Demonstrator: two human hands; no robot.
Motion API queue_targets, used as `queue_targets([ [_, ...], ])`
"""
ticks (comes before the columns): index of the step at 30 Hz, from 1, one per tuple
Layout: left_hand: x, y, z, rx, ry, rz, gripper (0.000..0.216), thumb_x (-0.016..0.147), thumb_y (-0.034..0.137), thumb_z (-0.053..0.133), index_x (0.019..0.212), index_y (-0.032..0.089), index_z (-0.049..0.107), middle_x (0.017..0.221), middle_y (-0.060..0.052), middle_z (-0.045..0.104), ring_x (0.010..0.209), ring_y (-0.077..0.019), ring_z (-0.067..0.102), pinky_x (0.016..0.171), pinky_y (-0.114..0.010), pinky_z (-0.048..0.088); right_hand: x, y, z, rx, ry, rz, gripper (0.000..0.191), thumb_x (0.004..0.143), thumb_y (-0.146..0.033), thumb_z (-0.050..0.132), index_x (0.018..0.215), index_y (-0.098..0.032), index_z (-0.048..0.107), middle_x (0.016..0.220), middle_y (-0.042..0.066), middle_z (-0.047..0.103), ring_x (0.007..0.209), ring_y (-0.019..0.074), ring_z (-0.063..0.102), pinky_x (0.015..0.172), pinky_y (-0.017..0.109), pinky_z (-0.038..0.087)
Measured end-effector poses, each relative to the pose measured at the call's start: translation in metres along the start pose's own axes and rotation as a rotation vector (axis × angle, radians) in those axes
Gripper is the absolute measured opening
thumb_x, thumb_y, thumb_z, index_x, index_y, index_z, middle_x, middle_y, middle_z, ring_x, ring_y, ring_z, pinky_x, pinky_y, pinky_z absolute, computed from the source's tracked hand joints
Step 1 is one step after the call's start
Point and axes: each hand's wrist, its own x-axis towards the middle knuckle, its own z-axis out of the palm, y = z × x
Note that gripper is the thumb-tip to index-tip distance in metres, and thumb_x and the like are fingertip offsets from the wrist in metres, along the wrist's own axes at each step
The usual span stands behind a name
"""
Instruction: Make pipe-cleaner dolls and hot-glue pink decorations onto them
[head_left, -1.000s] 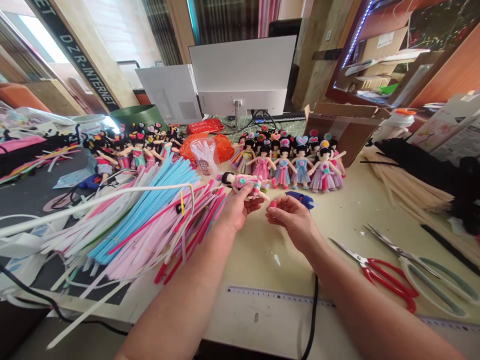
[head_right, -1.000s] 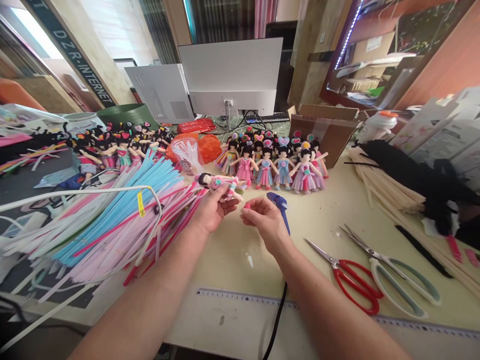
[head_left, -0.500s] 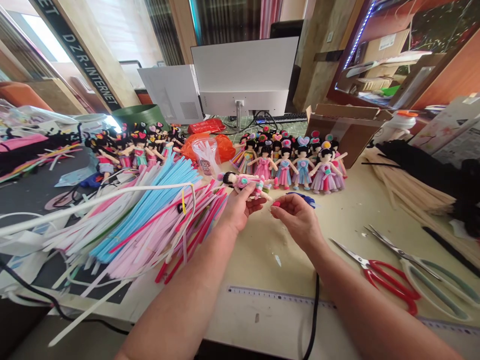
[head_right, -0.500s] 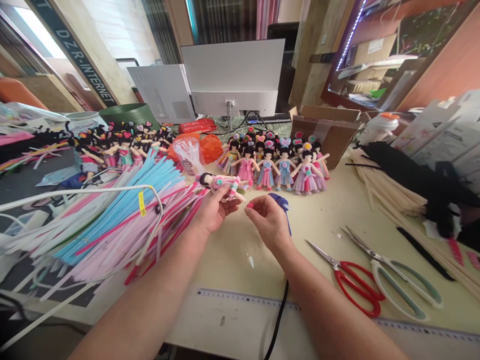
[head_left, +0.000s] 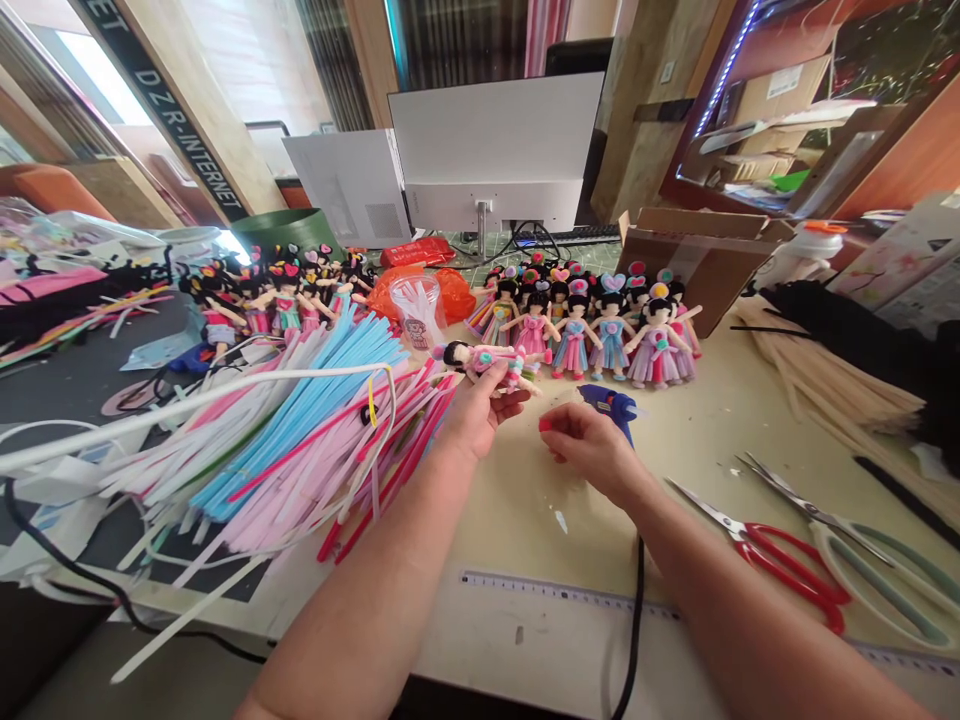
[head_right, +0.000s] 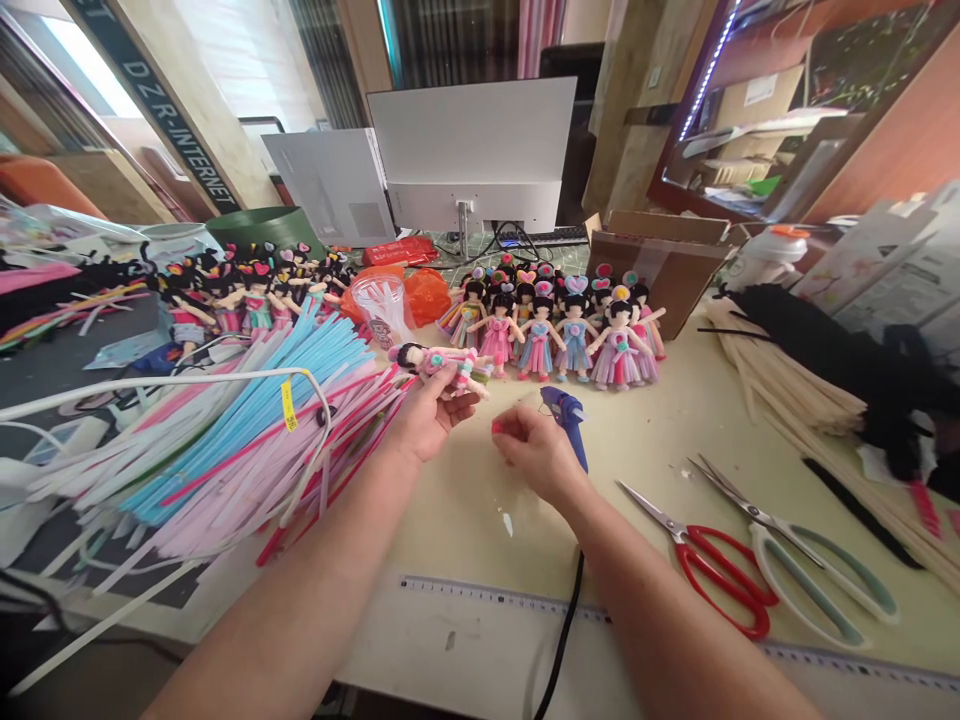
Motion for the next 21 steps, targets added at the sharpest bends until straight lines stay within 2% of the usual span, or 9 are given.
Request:
queue_targets([
  [2, 0.001, 0.0014, -0.0011, -0.008, -0.005, 0.0, 0.024, 0.074, 0.034, 0.076, 0.086, 0.017, 0.063, 0.065, 0.003, 0.064, 0.057, -0.013, 0.068, 0.053, -0.021, 0.048, 0.0002, 0.004, 0.0, -0.14, -0.036, 0.003, 0.01, 0.064, -0.028, 0.067, 0.074, -0.024, 0.068, 0.063, -0.001, 0.063, 0.055, 0.0156, 0.054, 0.051, 0.03, 0.043],
  [5, 0.0023, 0.0022, -0.0021, -0.015, -0.002, 0.002, 0.023, 0.074, 0.033, 0.075, 0.085, 0.017, 0.062, 0.064, 0.003, 0.064, 0.056, -0.0127, 0.067, 0.052, -0.02, 0.048, -0.001, 0.0048, 0.0012, -0.312, -0.027, -0.081, 0.009, 0.062, -0.024, 0.064, 0.069, -0.025, 0.07, 0.064, 0.001, 0.065, 0.06, 0.0183, 0.056, 0.057, 0.033, 0.043],
  [10, 0.0039, 0.0016, -0.003, -0.008, -0.011, 0.007, 0.023, 0.075, 0.034, 0.075, 0.085, 0.018, 0.061, 0.065, 0.003, 0.065, 0.055, -0.0125, 0.067, 0.052, -0.02, 0.047, -0.0035, 0.0009, 0.0019, -0.332, -0.037, -0.107, 0.012, 0.066, -0.024, 0.061, 0.074, -0.026, 0.07, 0.07, 0.001, 0.069, 0.061, 0.0194, 0.058, 0.06, 0.035, 0.044],
  [16, 0.0045, 0.0029, -0.0044, -0.007, -0.002, 0.026, 0.025, 0.074, 0.035, 0.075, 0.087, 0.018, 0.062, 0.068, 0.002, 0.066, 0.055, -0.0119, 0.066, 0.054, -0.021, 0.047, -0.0045, 0.0027, 0.0025, -0.628, -0.028, -0.387, 0.018, 0.071, -0.013, 0.055, 0.075, -0.023, 0.07, 0.076, 0.005, 0.066, 0.068, 0.0194, 0.058, 0.063, 0.032, 0.044],
  [21, 0.0063, 0.0026, -0.0057, -0.012, -0.002, 0.031, 0.025, 0.075, 0.034, 0.075, 0.089, 0.017, 0.062, 0.067, 0.001, 0.067, 0.057, -0.0131, 0.068, 0.055, -0.021, 0.047, -0.0034, 0.0056, 0.0016, -0.784, -0.077, -0.454, 0.02, 0.076, -0.014, 0.053, 0.077, -0.022, 0.071, 0.081, 0.007, 0.066, 0.074, 0.0213, 0.06, 0.065, 0.032, 0.044],
])
